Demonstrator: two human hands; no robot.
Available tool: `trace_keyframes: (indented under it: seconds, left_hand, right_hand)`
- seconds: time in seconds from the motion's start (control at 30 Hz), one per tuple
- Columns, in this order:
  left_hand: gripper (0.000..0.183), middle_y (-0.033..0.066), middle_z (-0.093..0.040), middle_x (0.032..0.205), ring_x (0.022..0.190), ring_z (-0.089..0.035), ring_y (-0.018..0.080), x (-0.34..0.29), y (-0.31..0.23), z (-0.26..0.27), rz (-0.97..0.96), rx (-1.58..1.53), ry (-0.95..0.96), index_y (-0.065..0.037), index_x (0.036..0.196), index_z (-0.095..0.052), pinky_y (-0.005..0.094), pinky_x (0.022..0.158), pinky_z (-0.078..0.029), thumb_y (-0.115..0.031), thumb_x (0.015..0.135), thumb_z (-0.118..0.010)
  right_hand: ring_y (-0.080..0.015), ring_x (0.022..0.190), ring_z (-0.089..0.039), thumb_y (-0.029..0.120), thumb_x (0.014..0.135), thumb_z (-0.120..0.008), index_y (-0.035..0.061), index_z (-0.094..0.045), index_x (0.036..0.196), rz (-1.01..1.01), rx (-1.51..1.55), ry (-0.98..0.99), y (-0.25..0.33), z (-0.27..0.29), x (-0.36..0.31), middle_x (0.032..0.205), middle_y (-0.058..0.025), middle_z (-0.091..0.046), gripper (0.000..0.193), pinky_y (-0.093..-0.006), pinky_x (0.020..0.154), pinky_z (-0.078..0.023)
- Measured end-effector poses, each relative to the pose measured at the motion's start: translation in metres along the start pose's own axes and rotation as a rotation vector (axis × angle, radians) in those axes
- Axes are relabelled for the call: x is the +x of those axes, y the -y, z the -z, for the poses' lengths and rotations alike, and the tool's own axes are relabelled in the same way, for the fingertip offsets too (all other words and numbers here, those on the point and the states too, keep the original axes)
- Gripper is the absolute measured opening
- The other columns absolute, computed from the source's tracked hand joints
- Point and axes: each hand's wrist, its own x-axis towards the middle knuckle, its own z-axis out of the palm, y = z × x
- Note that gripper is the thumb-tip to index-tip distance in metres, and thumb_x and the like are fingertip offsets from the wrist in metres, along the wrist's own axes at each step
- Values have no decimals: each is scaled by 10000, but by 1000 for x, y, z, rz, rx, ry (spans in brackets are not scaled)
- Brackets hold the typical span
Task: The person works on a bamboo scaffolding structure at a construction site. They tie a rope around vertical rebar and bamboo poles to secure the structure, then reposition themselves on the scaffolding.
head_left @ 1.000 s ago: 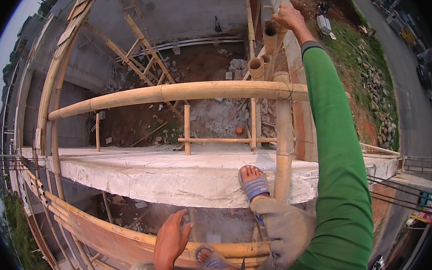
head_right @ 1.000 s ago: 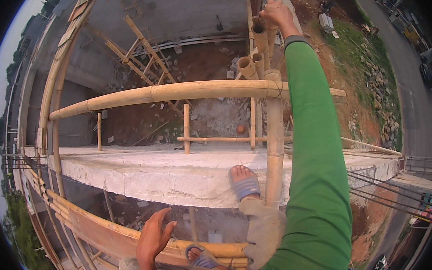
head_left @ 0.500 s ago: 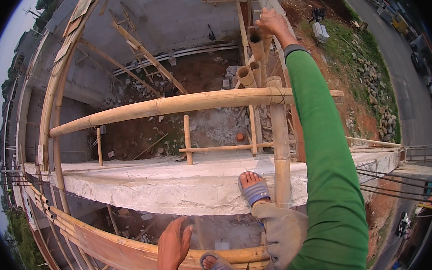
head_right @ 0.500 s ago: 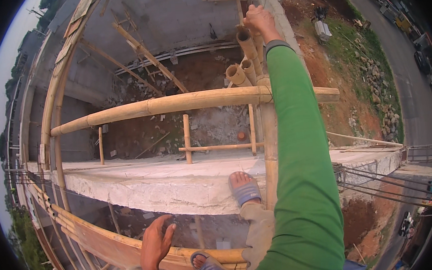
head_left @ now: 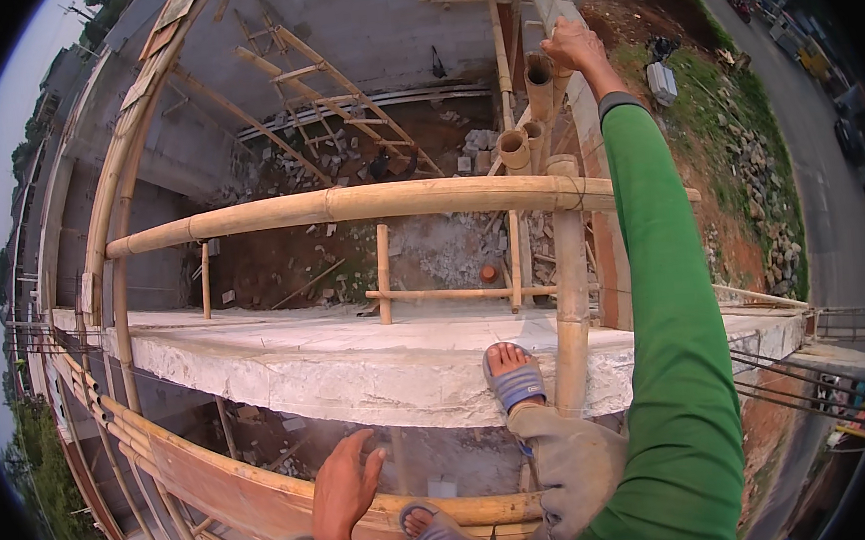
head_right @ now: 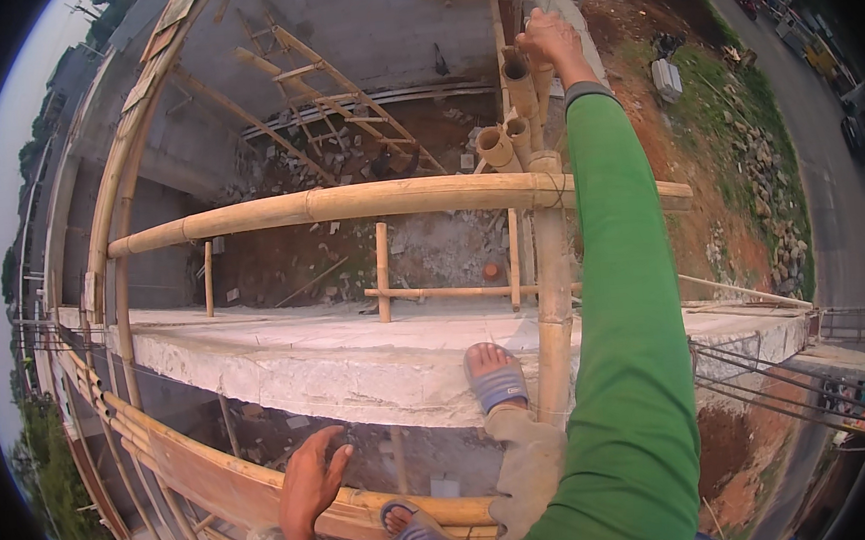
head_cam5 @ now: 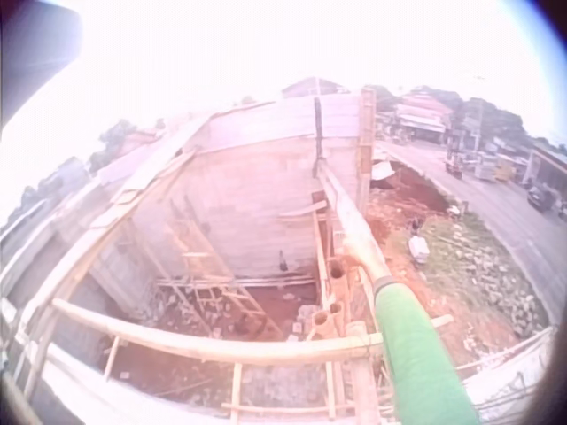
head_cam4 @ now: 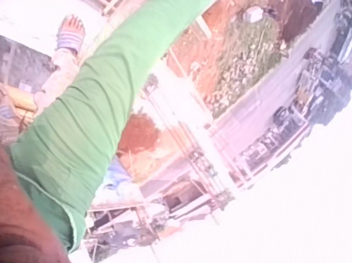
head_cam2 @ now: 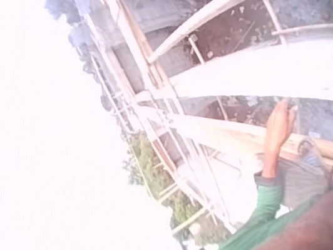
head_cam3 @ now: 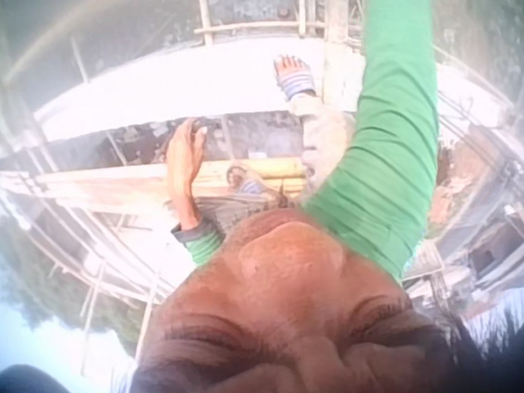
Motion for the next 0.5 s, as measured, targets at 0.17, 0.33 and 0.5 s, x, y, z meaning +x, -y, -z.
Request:
trace_keyframes:
  seconds: [0.17,0.33,0.5]
  left_hand:
    - [392,274,-712,1250,1152,-672,474,1,-1,-1,2,-20,28,15,1304,-677,483,982,-535,-246,1011,-689]
    - [410,277,-709,1256,1150,-673,473,2,-2,-1,10,-33,49,14,1322,-671,483,984,-535,-258,1015,-684]
    - [420,272,-709,1257,1125,-687,453,2,1,-2,17,-51,54,10,1333,-670,476,977,-540,-258,1010,-690]
  right_hand:
    - [-465,1303,-627,443,945,-672,82,-610,1402,-4,0,2,-15,4,4,1427,-250,-638,586,-541,1087,-523]
    - [-450,1310,-625,431,939,-663,104,-624,1387,22,-26,-14,-29,7,6,1420,-221,-657,556,-524,1087,-530]
    - [-453,1319,-607,512,929,-675,53,-614,1352,34,-11,32,-39,11,5,1399,-252,-650,627,-541,1086,-506]
